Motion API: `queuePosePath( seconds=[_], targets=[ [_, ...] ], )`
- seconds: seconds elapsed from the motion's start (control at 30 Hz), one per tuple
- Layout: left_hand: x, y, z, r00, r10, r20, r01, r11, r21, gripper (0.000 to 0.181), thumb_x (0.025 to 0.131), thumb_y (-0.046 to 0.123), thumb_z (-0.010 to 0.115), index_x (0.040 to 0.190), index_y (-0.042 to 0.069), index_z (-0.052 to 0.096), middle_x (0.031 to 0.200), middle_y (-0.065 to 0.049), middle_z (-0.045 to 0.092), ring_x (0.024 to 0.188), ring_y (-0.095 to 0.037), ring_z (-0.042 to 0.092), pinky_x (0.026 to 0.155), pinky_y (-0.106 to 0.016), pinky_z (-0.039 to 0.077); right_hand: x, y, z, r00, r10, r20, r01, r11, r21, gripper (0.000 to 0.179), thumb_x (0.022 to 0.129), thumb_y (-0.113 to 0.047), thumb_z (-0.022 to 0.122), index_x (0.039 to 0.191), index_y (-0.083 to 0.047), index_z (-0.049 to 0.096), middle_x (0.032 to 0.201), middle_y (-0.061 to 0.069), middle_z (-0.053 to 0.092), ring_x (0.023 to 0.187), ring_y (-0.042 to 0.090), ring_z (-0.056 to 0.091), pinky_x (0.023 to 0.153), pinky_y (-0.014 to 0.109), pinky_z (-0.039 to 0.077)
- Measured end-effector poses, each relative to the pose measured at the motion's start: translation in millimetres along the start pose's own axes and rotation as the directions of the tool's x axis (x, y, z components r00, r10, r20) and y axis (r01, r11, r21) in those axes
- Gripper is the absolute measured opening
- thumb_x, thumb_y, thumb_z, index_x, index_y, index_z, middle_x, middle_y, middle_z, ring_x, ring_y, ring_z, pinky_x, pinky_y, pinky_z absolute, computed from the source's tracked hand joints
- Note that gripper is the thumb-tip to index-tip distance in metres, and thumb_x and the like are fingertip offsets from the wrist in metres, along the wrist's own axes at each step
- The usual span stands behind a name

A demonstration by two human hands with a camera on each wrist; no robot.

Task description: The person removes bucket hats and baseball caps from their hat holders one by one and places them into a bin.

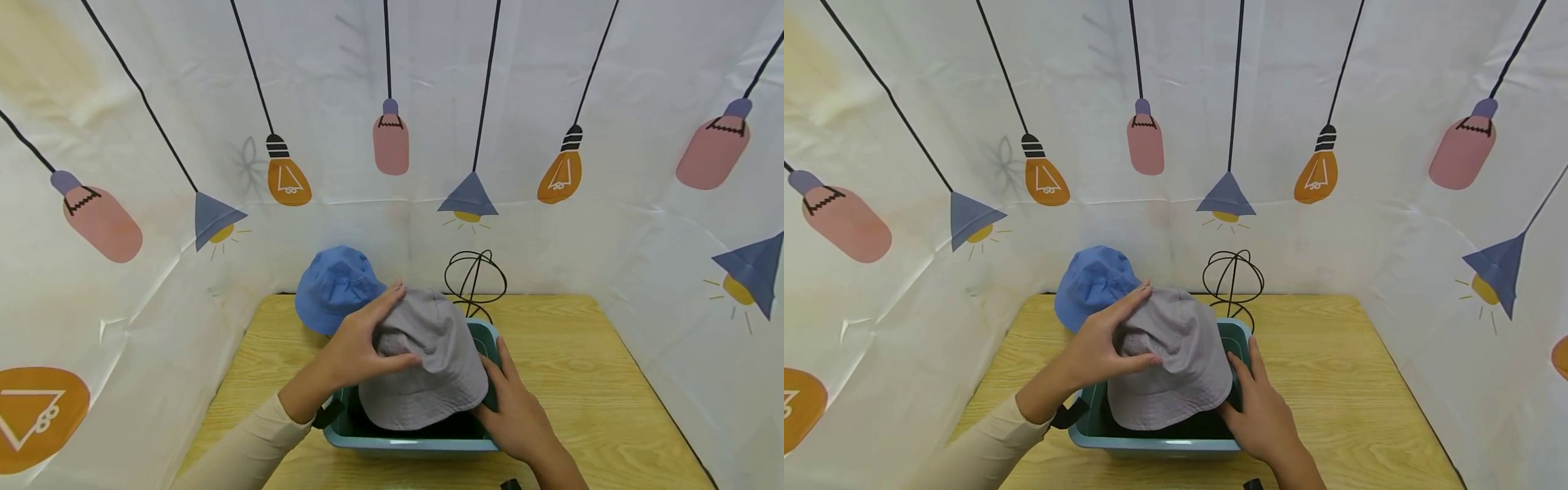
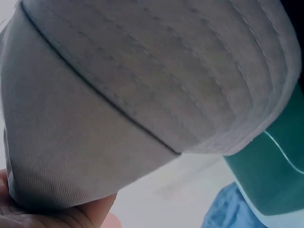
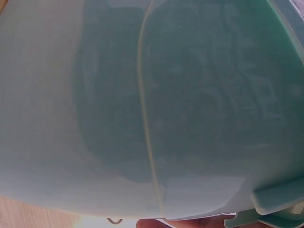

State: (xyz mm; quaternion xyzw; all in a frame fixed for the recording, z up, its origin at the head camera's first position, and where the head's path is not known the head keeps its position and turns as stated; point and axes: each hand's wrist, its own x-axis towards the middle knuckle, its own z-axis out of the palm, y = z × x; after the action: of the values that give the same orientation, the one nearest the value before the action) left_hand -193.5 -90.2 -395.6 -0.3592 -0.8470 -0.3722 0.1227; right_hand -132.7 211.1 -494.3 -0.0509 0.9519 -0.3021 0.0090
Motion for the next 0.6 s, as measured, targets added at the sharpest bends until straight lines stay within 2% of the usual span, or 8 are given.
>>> queuePosePath(
  seconds=[0.1, 0.23, 0.33, 0.43, 0.6],
  targets=[
    [-1.2, 1.9, 2.5, 1.000, 0.000, 0.009, 0.000, 1.000, 0.021, 0.107, 0.077, 0.052, 0.089, 0.163, 0.019, 0.035, 0.168, 0.008, 0.032, 0.151, -0.017, 0.039, 0.116, -0.047, 0.043, 0.4, 0.0, -0.2, 1.000, 0.003, 0.004, -0.003, 1.000, -0.005, 0.077, 0.095, -0.044, 0.071, 0.162, -0.036, 0.033, 0.175, -0.005, -0.009, 0.106, 0.034, 0.069, 0.063, 0.038, 0.048],
    [-3.2, 5.5, 3.9, 0.999, 0.002, 0.035, -0.004, 0.999, 0.042, 0.108, 0.077, 0.056, 0.087, 0.164, 0.024, 0.031, 0.168, 0.009, 0.030, 0.151, -0.016, 0.039, 0.116, -0.045, 0.044, 0.1, -0.2, -0.3, 1.000, 0.009, 0.010, -0.009, 1.000, 0.006, 0.077, 0.095, -0.035, 0.070, 0.162, -0.033, 0.033, 0.175, -0.006, -0.009, 0.106, 0.032, 0.068, 0.062, 0.037, 0.046],
    [-5.4, 8.4, 3.9, 0.997, -0.007, 0.073, 0.006, 1.000, 0.025, 0.108, 0.079, 0.058, 0.085, 0.165, 0.030, 0.026, 0.170, 0.010, 0.026, 0.152, -0.015, 0.037, 0.116, -0.044, 0.043, -0.1, -0.6, -0.4, 1.000, 0.015, 0.019, -0.015, 1.000, 0.020, 0.077, 0.093, -0.031, 0.070, 0.162, -0.032, 0.034, 0.175, -0.007, -0.009, 0.104, 0.030, 0.067, 0.060, 0.036, 0.044],
    [-7.2, 11.5, 3.7, 0.994, -0.018, 0.107, 0.018, 1.000, 0.006, 0.107, 0.080, 0.058, 0.084, 0.165, 0.031, 0.025, 0.170, 0.011, 0.024, 0.152, -0.015, 0.036, 0.117, -0.045, 0.043, 0.3, -1.3, -0.4, 1.000, 0.017, 0.018, -0.017, 1.000, 0.024, 0.076, 0.094, -0.034, 0.069, 0.162, -0.030, 0.036, 0.175, -0.007, -0.008, 0.104, 0.030, 0.067, 0.059, 0.035, 0.044],
    [-9.0, 16.3, 4.0, 0.991, -0.021, 0.130, 0.019, 1.000, 0.021, 0.107, 0.080, 0.059, 0.084, 0.165, 0.027, 0.027, 0.169, 0.010, 0.026, 0.152, -0.014, 0.036, 0.118, -0.045, 0.042, -0.5, -2.5, -1.1, 1.000, 0.006, 0.000, -0.006, 1.000, 0.011, 0.074, 0.095, -0.039, 0.068, 0.161, -0.028, 0.037, 0.176, -0.004, -0.005, 0.115, 0.036, 0.066, 0.063, 0.037, 0.047]
  ],
)
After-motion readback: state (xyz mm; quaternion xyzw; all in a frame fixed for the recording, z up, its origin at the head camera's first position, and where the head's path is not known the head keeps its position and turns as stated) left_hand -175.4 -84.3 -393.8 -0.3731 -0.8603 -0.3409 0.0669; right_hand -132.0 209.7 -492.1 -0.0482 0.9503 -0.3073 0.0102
